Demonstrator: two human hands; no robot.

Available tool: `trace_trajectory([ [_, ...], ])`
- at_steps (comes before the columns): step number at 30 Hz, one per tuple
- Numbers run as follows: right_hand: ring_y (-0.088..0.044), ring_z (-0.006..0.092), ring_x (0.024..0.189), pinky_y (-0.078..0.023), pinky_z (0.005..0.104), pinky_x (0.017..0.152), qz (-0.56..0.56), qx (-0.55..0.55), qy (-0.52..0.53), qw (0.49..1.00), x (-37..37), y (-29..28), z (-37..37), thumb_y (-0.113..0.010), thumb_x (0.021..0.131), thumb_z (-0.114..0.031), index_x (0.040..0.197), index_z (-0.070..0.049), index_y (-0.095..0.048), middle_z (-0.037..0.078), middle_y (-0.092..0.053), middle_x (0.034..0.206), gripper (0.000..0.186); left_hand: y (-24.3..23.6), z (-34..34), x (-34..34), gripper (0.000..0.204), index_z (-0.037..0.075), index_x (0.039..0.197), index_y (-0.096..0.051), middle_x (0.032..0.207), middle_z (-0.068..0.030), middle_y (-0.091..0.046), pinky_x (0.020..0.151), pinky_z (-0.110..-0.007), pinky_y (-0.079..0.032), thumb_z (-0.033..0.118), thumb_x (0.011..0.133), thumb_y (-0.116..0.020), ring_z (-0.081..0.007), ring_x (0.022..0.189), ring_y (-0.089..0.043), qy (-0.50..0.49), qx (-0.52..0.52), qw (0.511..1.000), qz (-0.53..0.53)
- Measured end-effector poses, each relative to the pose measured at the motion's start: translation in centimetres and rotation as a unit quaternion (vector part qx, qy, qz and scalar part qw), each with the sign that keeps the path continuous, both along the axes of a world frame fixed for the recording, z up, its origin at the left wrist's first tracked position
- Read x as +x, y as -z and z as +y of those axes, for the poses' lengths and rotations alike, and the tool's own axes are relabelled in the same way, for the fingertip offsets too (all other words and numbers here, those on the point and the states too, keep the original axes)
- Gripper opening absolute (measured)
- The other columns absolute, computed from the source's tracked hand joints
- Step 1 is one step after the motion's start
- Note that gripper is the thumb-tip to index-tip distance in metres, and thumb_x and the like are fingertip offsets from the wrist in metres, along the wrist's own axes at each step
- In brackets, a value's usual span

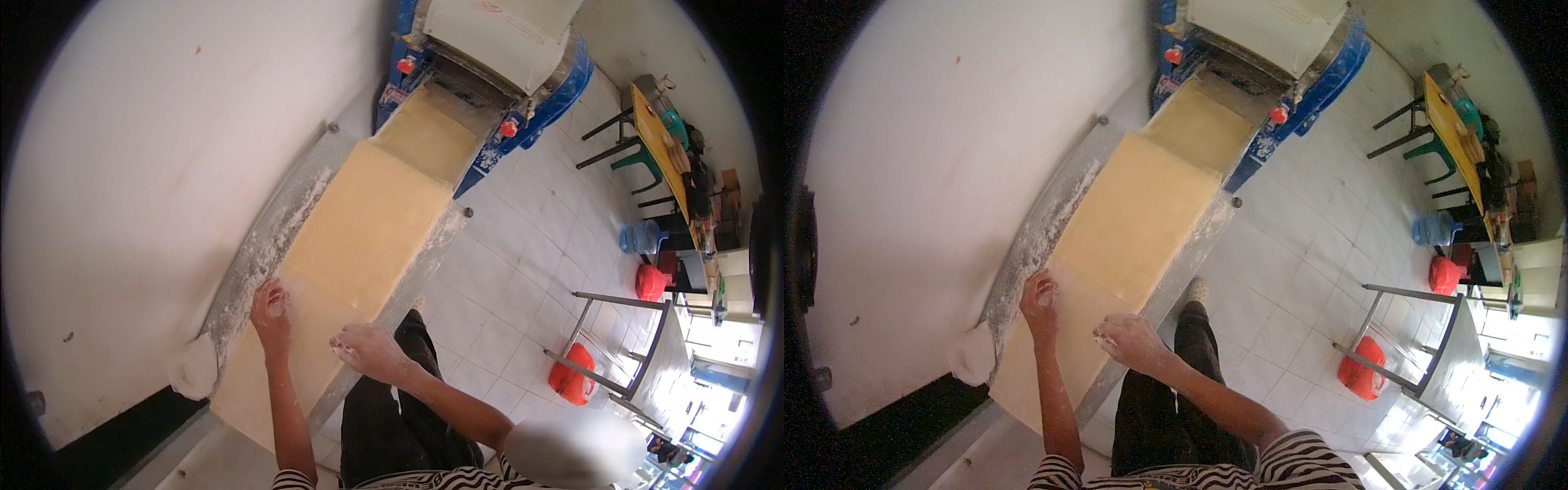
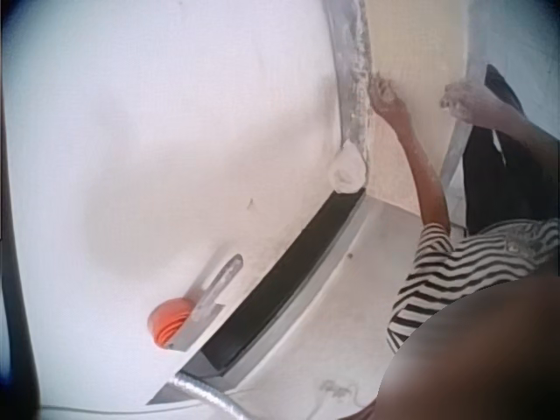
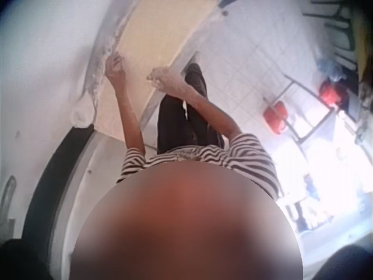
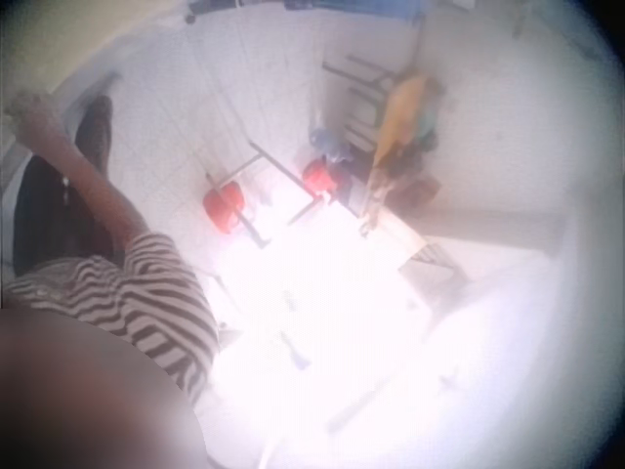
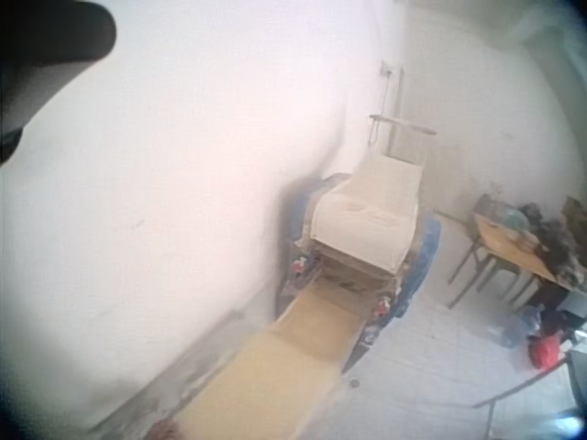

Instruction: The person feeds a sheet of dough through a dough sheeter multiple times, dusting it with flour between passes. Then the person uses a round metal cutter to cut circular pieces from the sheet on a stainless steel table.

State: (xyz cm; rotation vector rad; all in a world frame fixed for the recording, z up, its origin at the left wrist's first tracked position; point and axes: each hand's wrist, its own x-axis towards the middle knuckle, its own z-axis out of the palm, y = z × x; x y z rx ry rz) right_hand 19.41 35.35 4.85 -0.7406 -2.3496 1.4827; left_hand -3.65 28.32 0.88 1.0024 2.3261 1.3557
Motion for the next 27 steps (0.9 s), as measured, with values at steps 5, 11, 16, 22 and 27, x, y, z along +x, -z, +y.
trace_trajectory([
  [5, -0.075, 0.0299, 0.092, -0.059, 0.0384, 0.080, -0.031, -0.047, 0.121, 0.991, 2.6, 0.0, 1.2, -0.072, 0.095, -0.015, 0.105, -0.004, -0.077, 0.012, -0.077, 0.101, 0.015, 0.2, 0.4, 1.9, 0.015, 0.005, 0.102, -0.074, 0.096, -0.0108, -0.074, 0.075, -0.041, -0.056, 0.019, 0.098, -0.073, -0.0244, 0.086, -0.072, -0.073, -0.146, 0.985, -0.048],
  [11, -0.073, 0.0215, 0.089, -0.057, 0.0342, 0.077, -0.025, 0.038, 0.269, 0.962, 8.9, 0.6, 13.5, -0.072, 0.096, -0.011, 0.112, -0.005, -0.078, 0.012, -0.078, 0.102, 0.018, -2.1, 5.7, 5.1, 0.028, 0.008, 0.089, -0.071, 0.085, -0.0103, -0.073, 0.076, -0.045, -0.055, 0.035, 0.096, -0.077, -0.0338, 0.084, -0.072, -0.118, -0.290, 0.949, 0.041],
  [16, -0.074, 0.0222, 0.083, -0.057, 0.0360, 0.075, -0.034, 0.048, 0.354, 0.934, 10.7, 2.8, 27.5, -0.068, 0.099, -0.014, 0.107, 0.002, -0.073, 0.016, -0.077, 0.094, 0.019, -0.5, 7.6, 6.1, 0.026, 0.007, 0.087, -0.069, 0.085, -0.0101, -0.071, 0.074, -0.043, -0.054, 0.031, 0.094, -0.079, -0.0314, 0.081, -0.070, -0.161, -0.259, 0.952, 0.032],
  [22, -0.074, 0.0182, 0.073, -0.059, 0.0311, 0.065, -0.097, -0.033, 0.179, 0.978, 8.7, 6.4, 37.0, -0.066, 0.104, -0.020, 0.112, 0.006, -0.067, 0.012, -0.075, 0.087, 0.027, 2.3, 7.9, 6.3, 0.022, 0.006, 0.090, -0.064, 0.080, 0.0003, -0.059, 0.064, -0.030, -0.046, 0.020, 0.094, -0.080, -0.0119, 0.069, -0.055, -0.289, 0.027, 0.945, -0.152],
  [27, -0.064, 0.0149, 0.050, -0.053, 0.0301, 0.047, -0.202, -0.198, 0.066, 0.957, 7.4, 7.2, 39.4, -0.062, 0.106, -0.024, 0.118, 0.004, -0.061, 0.014, -0.073, 0.084, 0.030, 0.8, 8.8, 8.3, 0.018, 0.006, 0.093, -0.062, 0.077, 0.0045, -0.054, 0.060, -0.025, -0.038, 0.014, 0.096, -0.078, -0.0058, 0.065, -0.046, -0.406, 0.074, 0.855, -0.315],
])
